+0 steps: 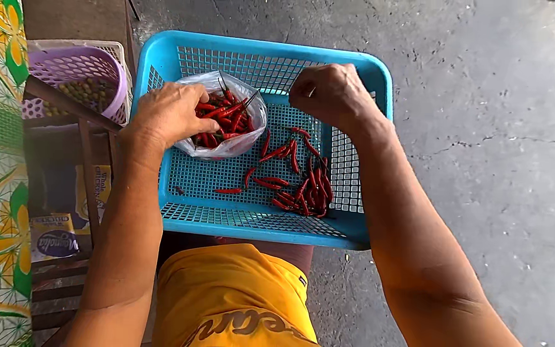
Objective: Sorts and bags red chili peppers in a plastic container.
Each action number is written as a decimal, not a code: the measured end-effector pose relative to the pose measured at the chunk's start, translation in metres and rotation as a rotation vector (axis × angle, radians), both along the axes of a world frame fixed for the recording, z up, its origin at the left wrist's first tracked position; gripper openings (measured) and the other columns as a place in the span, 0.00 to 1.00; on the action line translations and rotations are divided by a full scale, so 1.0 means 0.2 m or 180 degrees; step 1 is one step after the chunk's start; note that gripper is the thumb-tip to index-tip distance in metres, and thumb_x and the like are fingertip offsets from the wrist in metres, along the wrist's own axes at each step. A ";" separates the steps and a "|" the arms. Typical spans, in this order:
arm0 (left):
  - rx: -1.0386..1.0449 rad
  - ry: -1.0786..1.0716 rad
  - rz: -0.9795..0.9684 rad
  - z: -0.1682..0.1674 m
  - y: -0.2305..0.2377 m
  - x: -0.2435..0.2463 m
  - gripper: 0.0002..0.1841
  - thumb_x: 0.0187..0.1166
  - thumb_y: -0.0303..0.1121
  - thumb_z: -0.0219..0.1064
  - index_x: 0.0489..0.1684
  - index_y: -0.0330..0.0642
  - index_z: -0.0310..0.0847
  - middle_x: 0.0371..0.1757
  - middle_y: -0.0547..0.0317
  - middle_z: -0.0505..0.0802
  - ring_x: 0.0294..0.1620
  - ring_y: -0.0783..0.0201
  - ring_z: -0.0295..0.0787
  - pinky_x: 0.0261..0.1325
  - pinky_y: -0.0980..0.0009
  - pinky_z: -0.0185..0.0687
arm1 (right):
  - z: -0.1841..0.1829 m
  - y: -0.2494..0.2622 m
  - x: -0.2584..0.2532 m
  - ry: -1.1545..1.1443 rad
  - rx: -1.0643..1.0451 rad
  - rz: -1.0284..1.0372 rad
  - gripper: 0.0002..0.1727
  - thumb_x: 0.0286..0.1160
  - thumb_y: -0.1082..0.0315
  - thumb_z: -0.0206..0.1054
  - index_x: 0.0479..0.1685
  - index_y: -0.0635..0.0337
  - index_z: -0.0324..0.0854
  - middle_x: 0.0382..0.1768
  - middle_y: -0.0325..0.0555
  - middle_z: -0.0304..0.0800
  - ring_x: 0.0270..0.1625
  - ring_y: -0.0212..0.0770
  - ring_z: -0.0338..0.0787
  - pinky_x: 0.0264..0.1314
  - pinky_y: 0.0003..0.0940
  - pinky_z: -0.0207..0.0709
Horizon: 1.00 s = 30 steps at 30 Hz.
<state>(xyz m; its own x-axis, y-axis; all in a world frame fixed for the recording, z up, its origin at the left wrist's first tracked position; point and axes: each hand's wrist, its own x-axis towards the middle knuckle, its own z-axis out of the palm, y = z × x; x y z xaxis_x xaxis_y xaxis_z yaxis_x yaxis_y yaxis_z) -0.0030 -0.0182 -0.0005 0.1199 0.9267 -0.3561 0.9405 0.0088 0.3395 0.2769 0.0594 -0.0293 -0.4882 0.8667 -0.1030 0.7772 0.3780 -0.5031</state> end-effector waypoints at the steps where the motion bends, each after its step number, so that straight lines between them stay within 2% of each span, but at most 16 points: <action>1: 0.0159 -0.0063 0.0098 0.01 0.00 -0.02 0.27 0.81 0.51 0.70 0.70 0.42 0.83 0.50 0.41 0.93 0.55 0.38 0.89 0.60 0.31 0.75 | 0.03 -0.01 0.01 0.0515 -0.0120 0.0066 0.09 0.78 0.65 0.67 0.45 0.62 0.87 0.37 0.48 0.91 0.34 0.43 0.90 0.36 0.46 0.84; 2: 0.0322 -0.0140 0.0216 0.02 0.01 -0.04 0.24 0.84 0.49 0.67 0.69 0.41 0.83 0.50 0.41 0.93 0.54 0.39 0.90 0.59 0.32 0.76 | 0.06 -0.03 0.01 0.1159 -0.0430 0.0132 0.08 0.80 0.64 0.66 0.46 0.59 0.86 0.36 0.39 0.91 0.31 0.32 0.89 0.31 0.32 0.85; 3: 0.0455 -0.0222 0.0332 0.03 0.01 -0.04 0.21 0.87 0.47 0.64 0.69 0.42 0.83 0.50 0.41 0.93 0.50 0.41 0.91 0.57 0.35 0.79 | 0.09 -0.05 0.00 0.1827 -0.0828 0.0249 0.08 0.82 0.65 0.65 0.50 0.58 0.85 0.40 0.36 0.93 0.34 0.30 0.93 0.31 0.29 0.90; 5: 0.0632 -0.0292 0.0491 0.04 0.01 -0.05 0.18 0.91 0.43 0.58 0.69 0.44 0.82 0.50 0.45 0.93 0.42 0.48 0.92 0.50 0.43 0.85 | 0.13 -0.08 -0.02 0.2475 -0.1252 0.0430 0.15 0.84 0.65 0.64 0.63 0.61 0.82 0.49 0.40 0.95 0.42 0.37 0.97 0.35 0.33 0.94; 7: 0.0653 -0.0184 0.0493 0.04 0.01 -0.05 0.18 0.92 0.40 0.56 0.70 0.43 0.82 0.54 0.44 0.93 0.49 0.45 0.91 0.54 0.40 0.82 | 0.12 -0.08 -0.03 0.2100 -0.0932 0.0379 0.15 0.84 0.65 0.65 0.62 0.62 0.83 0.50 0.41 0.94 0.42 0.35 0.96 0.36 0.32 0.94; 9: 0.0476 0.0001 0.0392 0.02 0.01 -0.05 0.19 0.91 0.38 0.57 0.73 0.40 0.81 0.63 0.39 0.90 0.66 0.35 0.85 0.67 0.30 0.71 | 0.07 -0.06 -0.01 0.1246 -0.0404 0.0316 0.11 0.83 0.65 0.66 0.53 0.62 0.87 0.44 0.44 0.93 0.37 0.33 0.94 0.37 0.32 0.91; 11: 0.0401 0.0187 0.0304 0.02 0.01 -0.02 0.20 0.91 0.39 0.59 0.74 0.41 0.81 0.68 0.39 0.89 0.72 0.33 0.80 0.68 0.28 0.68 | 0.03 -0.04 0.00 0.0475 -0.0161 0.0306 0.09 0.82 0.68 0.67 0.49 0.63 0.88 0.42 0.50 0.93 0.38 0.43 0.94 0.45 0.45 0.88; 13: 0.0623 0.0237 0.0259 0.03 0.01 0.01 0.19 0.90 0.40 0.58 0.71 0.44 0.83 0.64 0.40 0.90 0.68 0.35 0.83 0.62 0.29 0.70 | 0.00 -0.03 0.01 -0.0118 -0.0204 0.0196 0.08 0.80 0.69 0.68 0.48 0.61 0.89 0.45 0.56 0.94 0.47 0.56 0.93 0.52 0.62 0.83; 15: 0.0962 0.0166 0.0231 0.03 0.01 0.05 0.18 0.90 0.41 0.57 0.67 0.45 0.85 0.59 0.41 0.90 0.60 0.36 0.87 0.56 0.32 0.73 | 0.00 -0.06 -0.01 -0.0691 -0.0351 0.0003 0.10 0.77 0.69 0.69 0.52 0.59 0.90 0.49 0.59 0.93 0.56 0.66 0.90 0.55 0.73 0.76; 17: 0.1464 0.0026 0.0041 0.02 0.00 0.12 0.17 0.89 0.40 0.56 0.62 0.45 0.88 0.53 0.41 0.91 0.52 0.39 0.89 0.50 0.38 0.75 | 0.01 -0.08 -0.04 -0.1232 -0.0461 -0.0103 0.12 0.74 0.70 0.71 0.55 0.58 0.89 0.51 0.62 0.92 0.60 0.71 0.87 0.54 0.77 0.72; 18: 0.1730 -0.0077 -0.0175 0.01 -0.01 0.16 0.16 0.88 0.39 0.55 0.58 0.44 0.89 0.51 0.42 0.91 0.52 0.40 0.90 0.49 0.40 0.77 | 0.00 -0.09 -0.06 -0.1444 -0.0514 -0.0121 0.13 0.73 0.70 0.71 0.56 0.58 0.88 0.52 0.64 0.91 0.60 0.73 0.86 0.54 0.77 0.72; 21: 0.2253 -0.0410 -0.1090 -0.10 -0.06 0.32 0.13 0.83 0.38 0.61 0.44 0.42 0.91 0.48 0.44 0.91 0.57 0.39 0.86 0.49 0.46 0.79 | -0.01 -0.11 -0.08 -0.1707 -0.0591 -0.0096 0.14 0.71 0.71 0.71 0.56 0.61 0.84 0.51 0.67 0.88 0.58 0.73 0.86 0.50 0.74 0.74; 24: 0.1999 -0.0257 -0.1612 -0.21 -0.12 0.47 0.13 0.79 0.40 0.66 0.35 0.40 0.90 0.58 0.42 0.88 0.70 0.36 0.78 0.61 0.37 0.67 | 0.00 -0.10 -0.08 -0.1743 -0.0686 -0.0118 0.15 0.71 0.69 0.73 0.56 0.61 0.84 0.50 0.67 0.89 0.58 0.73 0.87 0.49 0.75 0.74; 26: 0.1795 0.0061 -0.1576 -0.24 -0.16 0.53 0.11 0.78 0.37 0.68 0.39 0.38 0.91 0.65 0.41 0.86 0.76 0.37 0.74 0.68 0.33 0.62 | 0.02 -0.09 -0.05 -0.1611 -0.0744 -0.0108 0.14 0.71 0.68 0.74 0.55 0.61 0.86 0.49 0.66 0.90 0.57 0.72 0.87 0.51 0.76 0.74; 28: 0.1669 0.0309 -0.1454 -0.25 -0.18 0.56 0.09 0.79 0.26 0.64 0.46 0.36 0.91 0.67 0.40 0.85 0.77 0.36 0.73 0.71 0.30 0.58 | 0.05 -0.09 0.01 -0.1388 -0.0590 -0.0046 0.11 0.74 0.67 0.72 0.49 0.62 0.88 0.47 0.63 0.90 0.54 0.69 0.88 0.50 0.75 0.74; 30: 0.1557 0.0467 -0.1379 -0.23 -0.19 0.57 0.11 0.79 0.18 0.60 0.49 0.34 0.89 0.64 0.39 0.86 0.75 0.36 0.75 0.72 0.29 0.57 | 0.11 -0.12 0.07 -0.1150 -0.0272 0.0023 0.08 0.74 0.68 0.69 0.44 0.63 0.88 0.47 0.61 0.90 0.53 0.66 0.88 0.48 0.72 0.76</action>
